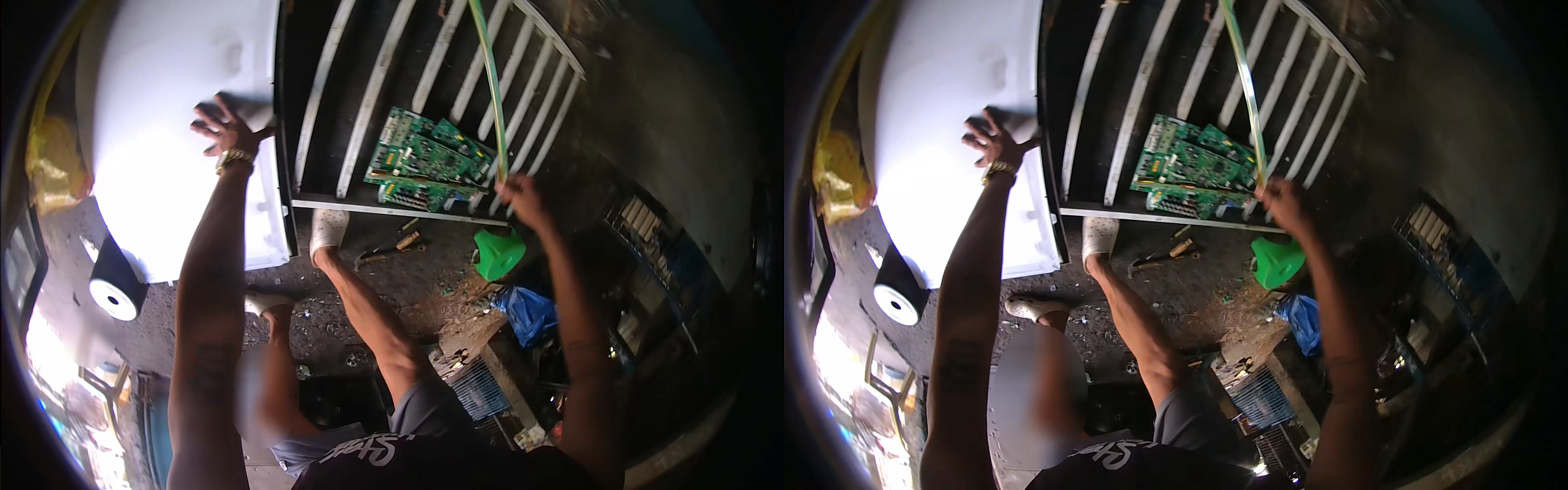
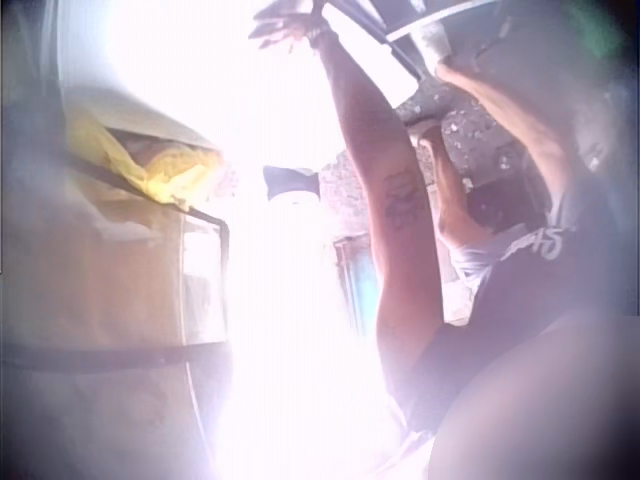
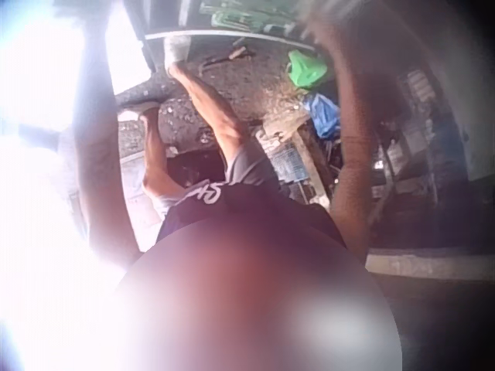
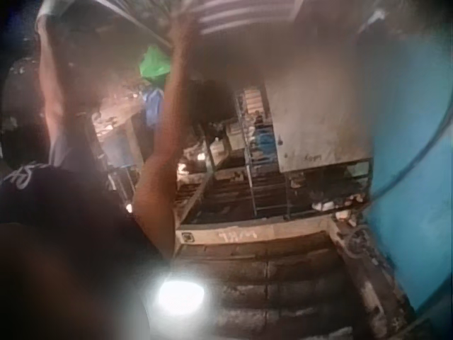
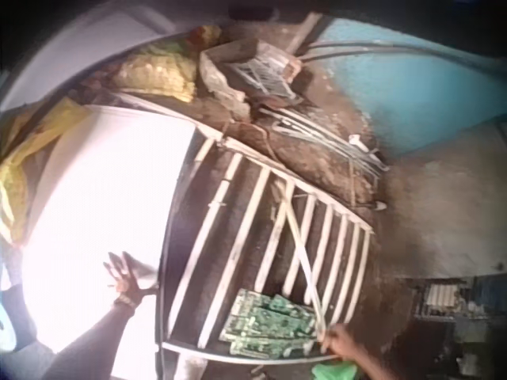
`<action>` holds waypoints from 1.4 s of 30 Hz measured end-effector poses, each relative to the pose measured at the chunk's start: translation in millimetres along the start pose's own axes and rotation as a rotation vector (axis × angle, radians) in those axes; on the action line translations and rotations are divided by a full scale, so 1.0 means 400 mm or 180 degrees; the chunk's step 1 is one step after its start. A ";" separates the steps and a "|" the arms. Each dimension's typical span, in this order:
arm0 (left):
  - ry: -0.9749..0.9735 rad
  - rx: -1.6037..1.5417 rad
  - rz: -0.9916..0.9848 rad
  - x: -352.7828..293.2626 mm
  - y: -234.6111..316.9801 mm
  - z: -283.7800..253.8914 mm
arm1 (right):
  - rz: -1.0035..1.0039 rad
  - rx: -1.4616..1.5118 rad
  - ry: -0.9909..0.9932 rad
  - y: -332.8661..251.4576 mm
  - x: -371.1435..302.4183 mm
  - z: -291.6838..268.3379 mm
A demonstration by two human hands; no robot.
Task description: The person removes a white panel from a metal frame, places it aside, then uses a screwdriver to remove screws from the frame. They briefly interact with a bystander and continue unscrewing the frame.
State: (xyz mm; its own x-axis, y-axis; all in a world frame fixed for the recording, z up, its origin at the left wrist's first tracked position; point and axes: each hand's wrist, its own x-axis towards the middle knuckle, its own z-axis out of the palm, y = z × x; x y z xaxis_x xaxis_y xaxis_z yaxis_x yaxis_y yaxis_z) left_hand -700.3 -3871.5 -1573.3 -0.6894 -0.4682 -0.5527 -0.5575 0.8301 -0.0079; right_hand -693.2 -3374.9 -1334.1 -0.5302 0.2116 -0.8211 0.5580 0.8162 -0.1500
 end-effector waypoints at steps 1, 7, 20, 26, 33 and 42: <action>-0.0080 -0.0042 -0.0003 0.002 -0.001 0.001 | 0.0181 0.0392 0.0118 0.094 -0.075 0.066; -0.0220 -0.0070 0.0193 0.017 -0.026 -0.013 | 0.1119 0.3737 -0.0561 0.236 -0.228 0.557; 0.0494 -0.0521 0.1678 -0.229 -0.463 -0.115 | 0.1174 0.5570 -0.1382 -0.162 0.078 0.786; -0.1106 -0.1655 0.0063 -0.698 -0.767 -0.276 | 0.1284 0.4083 -0.1722 -0.180 -0.230 0.878; -0.1260 -0.1421 -0.0916 -1.419 -1.005 -0.593 | 0.0049 0.1271 -0.1123 -0.023 -0.594 0.638; -0.0485 -0.3074 -0.2601 -1.947 -1.372 -0.429 | -0.0894 -0.0017 -0.0897 -0.198 -0.815 0.404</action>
State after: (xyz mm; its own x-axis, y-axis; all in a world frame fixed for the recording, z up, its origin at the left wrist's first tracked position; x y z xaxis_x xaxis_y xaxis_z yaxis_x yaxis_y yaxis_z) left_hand 63.1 -4014.3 -995.3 0.0364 -0.6444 -0.7638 -0.9458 -0.2691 0.1820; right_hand -461.3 -3595.5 -1143.6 -0.4654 -0.1755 -0.8675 0.4125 0.8242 -0.3881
